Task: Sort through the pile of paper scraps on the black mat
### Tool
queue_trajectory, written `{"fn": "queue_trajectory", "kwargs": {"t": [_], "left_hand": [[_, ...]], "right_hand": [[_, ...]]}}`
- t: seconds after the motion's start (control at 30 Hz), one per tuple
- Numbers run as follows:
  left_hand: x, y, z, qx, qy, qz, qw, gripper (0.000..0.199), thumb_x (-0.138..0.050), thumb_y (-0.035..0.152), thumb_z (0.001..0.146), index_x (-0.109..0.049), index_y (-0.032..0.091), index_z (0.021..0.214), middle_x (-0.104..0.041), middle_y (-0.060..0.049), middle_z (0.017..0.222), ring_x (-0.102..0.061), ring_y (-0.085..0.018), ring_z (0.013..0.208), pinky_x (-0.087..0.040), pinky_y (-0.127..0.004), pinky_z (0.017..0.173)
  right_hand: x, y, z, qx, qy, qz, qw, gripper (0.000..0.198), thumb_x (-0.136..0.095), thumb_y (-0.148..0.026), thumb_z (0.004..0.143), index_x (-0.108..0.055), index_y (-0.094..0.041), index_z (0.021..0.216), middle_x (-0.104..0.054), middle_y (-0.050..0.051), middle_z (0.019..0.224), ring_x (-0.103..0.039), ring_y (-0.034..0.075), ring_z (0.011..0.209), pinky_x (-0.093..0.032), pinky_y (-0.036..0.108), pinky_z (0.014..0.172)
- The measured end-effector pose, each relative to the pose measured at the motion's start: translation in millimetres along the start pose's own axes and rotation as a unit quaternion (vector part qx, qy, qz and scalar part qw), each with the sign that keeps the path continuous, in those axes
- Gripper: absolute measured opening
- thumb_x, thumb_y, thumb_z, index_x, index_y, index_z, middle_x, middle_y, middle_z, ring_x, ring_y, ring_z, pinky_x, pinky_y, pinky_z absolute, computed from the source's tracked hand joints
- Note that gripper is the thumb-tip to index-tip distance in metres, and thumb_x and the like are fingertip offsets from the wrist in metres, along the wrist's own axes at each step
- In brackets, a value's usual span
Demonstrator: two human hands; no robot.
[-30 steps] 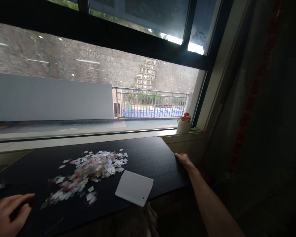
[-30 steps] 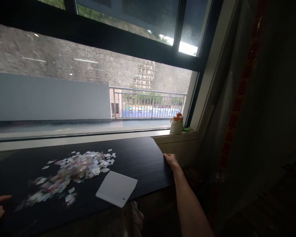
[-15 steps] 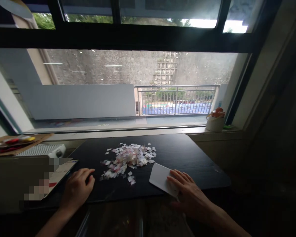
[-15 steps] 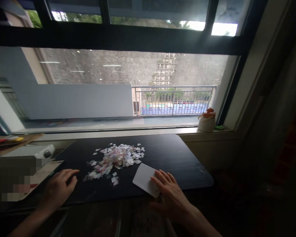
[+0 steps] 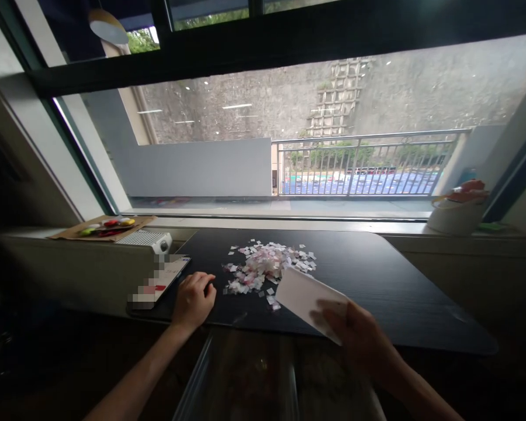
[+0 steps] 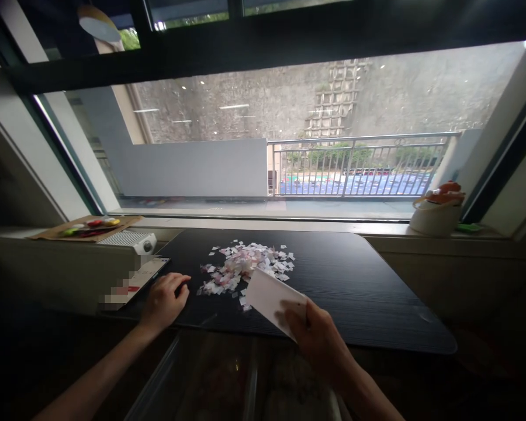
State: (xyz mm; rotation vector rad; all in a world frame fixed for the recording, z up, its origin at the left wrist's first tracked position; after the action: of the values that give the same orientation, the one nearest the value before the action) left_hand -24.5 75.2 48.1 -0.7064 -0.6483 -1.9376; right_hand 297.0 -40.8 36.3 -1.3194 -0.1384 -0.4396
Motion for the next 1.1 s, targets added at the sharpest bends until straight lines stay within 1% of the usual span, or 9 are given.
{"fn": "queue_trajectory", "kwargs": {"t": [0.07, 0.17, 0.3, 0.47, 0.63, 0.73, 0.9, 1.0, 1.1], "left_hand": [[-0.8, -0.6, -0.1, -0.001, -0.001, 0.001, 1.000, 0.023, -0.044, 0.020, 0.079, -0.065, 0.019, 0.088, -0.066, -0.006, 0.086, -0.061, -0.022, 0.082, -0.047, -0.038, 0.079], [-1.5, -0.9, -0.1, 0.002, -0.004, 0.002, 1.000, 0.023, -0.044, 0.020, 0.079, -0.065, 0.019, 0.088, -0.066, -0.006, 0.086, -0.061, -0.022, 0.082, -0.047, -0.038, 0.079], [-1.5, -0.2, -0.1, 0.006, -0.007, 0.005, 1.000, 0.022, -0.044, 0.020, 0.079, -0.064, 0.019, 0.087, -0.066, -0.007, 0.086, -0.061, -0.023, 0.083, -0.047, -0.039, 0.079], [-1.6, -0.6, 0.1, 0.006, -0.008, 0.007, 1.000, 0.022, -0.044, 0.019, 0.078, -0.064, 0.019, 0.087, -0.067, -0.007, 0.087, -0.060, -0.022, 0.082, -0.046, -0.038, 0.079], [-1.4, -0.7, 0.3, 0.006, -0.010, 0.004, 1.000, 0.022, -0.044, 0.019, 0.078, -0.064, 0.019, 0.087, -0.067, -0.006, 0.086, -0.061, -0.022, 0.083, -0.046, -0.038, 0.079], [-1.3, 0.1, 0.2, 0.005, -0.011, 0.003, 1.000, 0.022, -0.044, 0.019, 0.079, -0.064, 0.019, 0.087, -0.066, -0.006, 0.086, -0.061, -0.022, 0.083, -0.046, -0.038, 0.080], [-2.1, 0.6, -0.2, 0.007, -0.015, 0.006, 1.000, 0.023, -0.044, 0.019, 0.079, -0.065, 0.018, 0.088, -0.066, -0.007, 0.087, -0.060, -0.023, 0.083, -0.046, -0.038, 0.080], [-2.2, 0.3, -0.4, 0.012, -0.013, 0.004, 1.000, 0.023, -0.044, 0.018, 0.079, -0.065, 0.017, 0.089, -0.065, -0.007, 0.088, -0.060, -0.023, 0.083, -0.046, -0.039, 0.082], [-2.6, 0.3, -0.4, 0.016, -0.014, 0.004, 1.000, 0.023, -0.045, 0.017, 0.078, -0.065, 0.017, 0.089, -0.065, -0.008, 0.088, -0.060, -0.023, 0.084, -0.046, -0.039, 0.082]], "right_hand": [[-8.2, -2.9, -1.2, 0.008, -0.018, -0.010, 1.000, 0.030, -0.056, -0.036, 0.082, -0.068, -0.015, 0.100, -0.076, 0.008, 0.086, -0.071, 0.023, 0.076, -0.057, 0.034, 0.071], [-10.2, -2.2, -5.1, 0.002, -0.047, -0.018, 0.999, 0.028, -0.054, -0.036, 0.083, -0.068, -0.016, 0.098, -0.076, 0.008, 0.084, -0.071, 0.022, 0.075, -0.057, 0.032, 0.070], [0.6, 0.2, -7.0, -0.002, -0.021, -0.035, 0.999, 0.030, -0.055, -0.038, 0.083, -0.069, -0.016, 0.099, -0.076, 0.008, 0.085, -0.071, 0.022, 0.077, -0.057, 0.032, 0.072], [-6.3, 5.4, -8.8, -0.009, -0.041, -0.035, 0.998, 0.031, -0.056, -0.040, 0.082, -0.070, -0.017, 0.097, -0.076, 0.008, 0.084, -0.070, 0.023, 0.078, -0.056, 0.031, 0.071], [-5.9, 13.5, -8.2, -0.033, -0.021, -0.028, 0.999, 0.034, -0.053, -0.043, 0.084, -0.066, -0.016, 0.099, -0.076, 0.008, 0.089, -0.070, 0.024, 0.080, -0.055, 0.034, 0.074], [-12.2, 9.8, -8.4, -0.031, -0.036, -0.034, 0.998, 0.034, -0.052, -0.043, 0.083, -0.066, -0.015, 0.096, -0.075, 0.008, 0.088, -0.069, 0.025, 0.079, -0.054, 0.033, 0.071], [-27.4, -0.6, -11.6, -0.044, -0.070, -0.042, 0.996, 0.035, -0.052, -0.044, 0.079, -0.067, -0.013, 0.087, -0.074, 0.009, 0.080, -0.068, 0.026, 0.073, -0.053, 0.032, 0.062], [-31.7, -0.6, -13.7, -0.057, -0.082, -0.023, 0.995, 0.036, -0.052, -0.046, 0.077, -0.066, -0.013, 0.085, -0.074, 0.010, 0.080, -0.068, 0.026, 0.073, -0.053, 0.033, 0.061], [-29.8, 3.5, -13.4, -0.065, -0.079, 0.003, 0.995, 0.036, -0.053, -0.046, 0.079, -0.066, -0.014, 0.091, -0.074, 0.009, 0.084, -0.068, 0.026, 0.077, -0.054, 0.033, 0.065]]}}
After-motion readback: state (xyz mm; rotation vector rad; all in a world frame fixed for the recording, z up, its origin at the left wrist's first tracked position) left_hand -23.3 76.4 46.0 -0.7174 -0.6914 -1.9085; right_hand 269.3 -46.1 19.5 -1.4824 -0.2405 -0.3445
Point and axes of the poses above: each hand's wrist, its own z-axis towards the middle knuckle, its own x-axis out of the back of the hand, y = z × x, the point moved 8 cm from there along z, towards the middle knuckle
